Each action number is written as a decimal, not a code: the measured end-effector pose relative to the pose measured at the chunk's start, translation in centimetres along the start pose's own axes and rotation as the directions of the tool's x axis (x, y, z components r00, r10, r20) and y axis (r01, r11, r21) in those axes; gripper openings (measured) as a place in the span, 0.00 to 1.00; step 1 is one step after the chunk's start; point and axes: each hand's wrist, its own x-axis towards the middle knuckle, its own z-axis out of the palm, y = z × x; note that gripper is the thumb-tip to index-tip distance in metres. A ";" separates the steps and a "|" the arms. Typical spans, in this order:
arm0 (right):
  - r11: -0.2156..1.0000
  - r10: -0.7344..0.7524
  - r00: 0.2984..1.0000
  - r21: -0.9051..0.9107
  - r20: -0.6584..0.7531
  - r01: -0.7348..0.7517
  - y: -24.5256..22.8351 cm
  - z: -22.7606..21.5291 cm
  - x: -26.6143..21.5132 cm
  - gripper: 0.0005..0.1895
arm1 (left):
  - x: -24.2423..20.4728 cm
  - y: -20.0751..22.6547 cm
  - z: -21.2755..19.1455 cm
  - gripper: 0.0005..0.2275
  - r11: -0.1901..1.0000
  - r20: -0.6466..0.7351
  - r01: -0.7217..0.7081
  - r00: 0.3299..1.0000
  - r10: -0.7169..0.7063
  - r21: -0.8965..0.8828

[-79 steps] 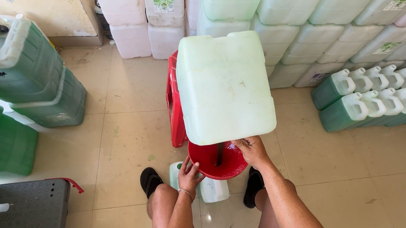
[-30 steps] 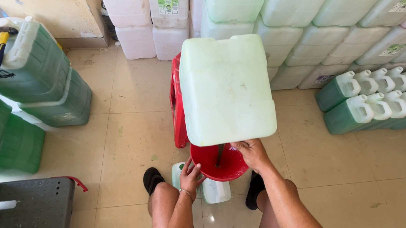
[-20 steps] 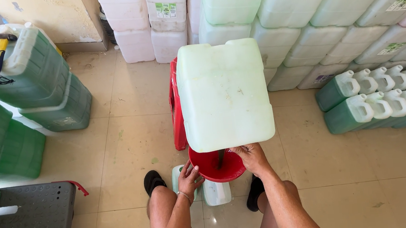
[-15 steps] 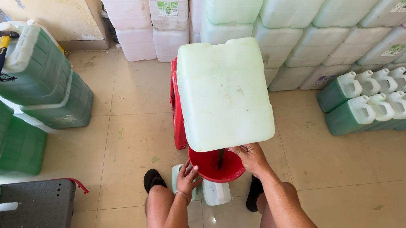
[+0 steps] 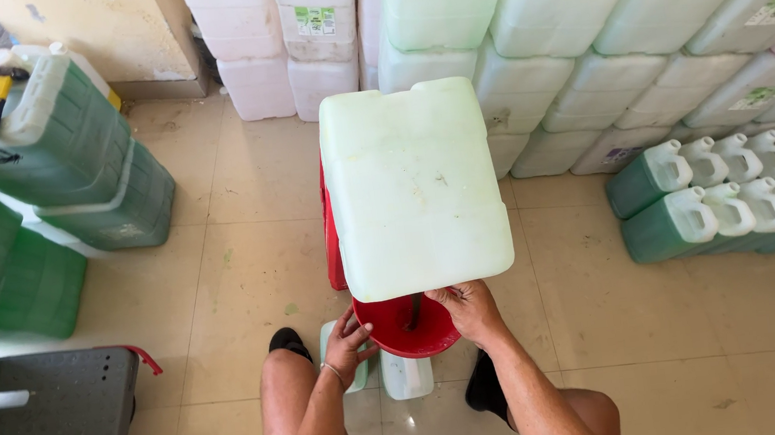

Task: The person pours a green liquid from a large translucent container into smaller white jugs using a red funnel. They repeat the process for multiple jugs, placing filled jugs aside and occasionally tilting the large container to drain remaining liquid.

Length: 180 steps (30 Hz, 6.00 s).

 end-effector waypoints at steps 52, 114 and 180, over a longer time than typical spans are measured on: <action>0.969 -0.247 0.954 0.051 0.168 0.242 2.2 -0.6 -1.1 0.13 | 7.0 15.4 6.9 0.35 0.927 0.214 -0.178 0.943 0.257 -0.329; 0.965 -0.140 0.945 -0.172 0.294 0.197 0.3 -3.3 -4.7 0.17 | -3.5 16.4 7.4 0.33 0.786 0.159 -0.408 0.835 0.527 -0.465; 0.803 0.080 0.977 0.593 -0.200 0.056 -2.3 -3.9 5.2 0.20 | -2.9 18.4 10.5 0.51 0.913 -0.014 -0.385 0.922 0.387 -0.137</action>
